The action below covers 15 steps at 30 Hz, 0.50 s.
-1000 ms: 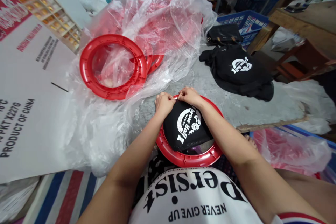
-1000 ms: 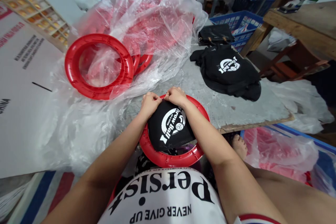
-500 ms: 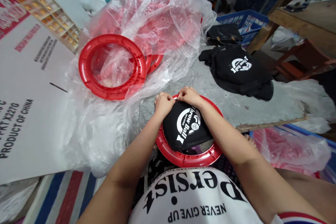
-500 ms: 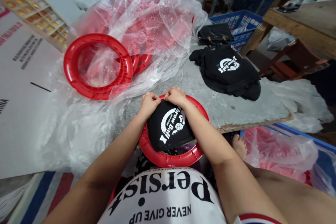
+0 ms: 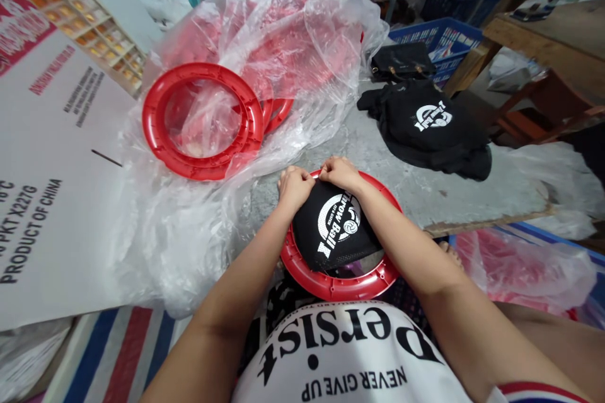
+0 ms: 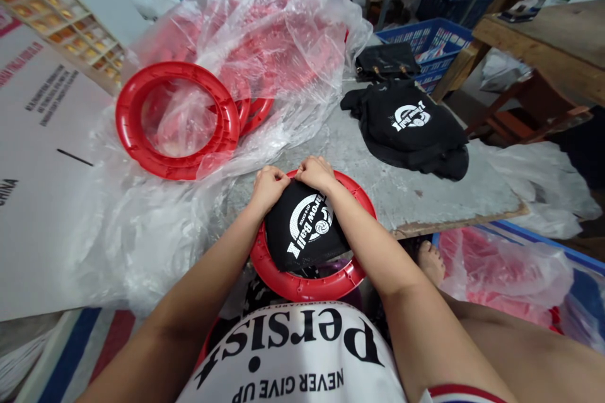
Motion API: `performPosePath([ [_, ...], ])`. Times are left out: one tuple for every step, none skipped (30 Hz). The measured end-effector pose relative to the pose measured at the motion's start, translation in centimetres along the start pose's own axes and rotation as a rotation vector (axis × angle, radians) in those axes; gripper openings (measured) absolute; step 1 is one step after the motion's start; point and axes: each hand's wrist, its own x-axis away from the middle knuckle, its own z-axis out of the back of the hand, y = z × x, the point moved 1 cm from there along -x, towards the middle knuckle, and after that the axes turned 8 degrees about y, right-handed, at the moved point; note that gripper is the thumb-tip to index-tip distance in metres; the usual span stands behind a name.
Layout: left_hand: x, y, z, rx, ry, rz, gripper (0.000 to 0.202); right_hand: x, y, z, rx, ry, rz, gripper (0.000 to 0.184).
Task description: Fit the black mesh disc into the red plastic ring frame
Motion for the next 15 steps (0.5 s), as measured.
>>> performPosePath([
  [0.0,-0.06,-0.02,0.005,-0.001,0.0,0.012,-0.01,0.03,0.02,-0.012,-0.012,-0.002,0.012],
  [0.01,-0.11,-0.04,0.009,-0.003,0.0,0.012,-0.03,0.08,0.04,-0.025,-0.02,-0.005,0.012],
  [0.01,-0.14,-0.06,0.013,-0.003,-0.001,0.012,-0.06,0.13,0.04,-0.037,-0.026,-0.007,0.012],
  [0.02,-0.16,-0.07,0.015,-0.002,-0.001,0.012,-0.08,0.19,0.04,-0.045,-0.028,-0.01,0.012],
  [0.03,-0.17,-0.07,0.015,-0.001,-0.001,0.012,-0.11,0.25,0.02,-0.049,-0.027,-0.011,0.012],
  [0.05,-0.16,-0.05,0.014,0.0,-0.001,0.012,-0.12,0.3,0.0,-0.051,-0.022,-0.011,0.011],
  [0.06,-0.13,-0.03,0.014,0.0,0.0,0.012,-0.13,0.34,-0.03,-0.051,-0.016,-0.01,0.011],
  [0.08,-0.1,0.0,0.013,-0.001,0.0,0.012,-0.14,0.36,-0.06,-0.049,-0.012,-0.009,0.011],
  [0.09,-0.06,0.03,0.015,-0.004,0.001,0.012,-0.14,0.37,-0.08,-0.048,-0.01,-0.008,0.011],
  [0.11,-0.03,0.06,0.017,-0.007,0.0,0.012,-0.13,0.37,-0.1,-0.047,-0.008,-0.008,0.011],
  [0.11,-0.01,0.09,0.02,-0.009,0.0,0.012,-0.12,0.36,-0.12,-0.047,-0.007,-0.007,0.012],
  [0.11,0.01,0.1,0.02,-0.01,-0.001,0.012,-0.12,0.35,-0.13,-0.047,-0.007,-0.007,0.012],
  [0.11,0.01,0.11,0.019,-0.01,0.0,0.012,-0.11,0.35,-0.15,-0.047,-0.007,-0.008,0.012],
  [0.09,0.0,0.09,0.017,-0.01,0.0,0.012,-0.11,0.35,-0.16,-0.047,-0.007,-0.01,0.011],
  [0.07,-0.02,0.07,0.013,-0.009,-0.001,0.012,-0.1,0.35,-0.17,-0.048,-0.007,-0.012,0.011],
])
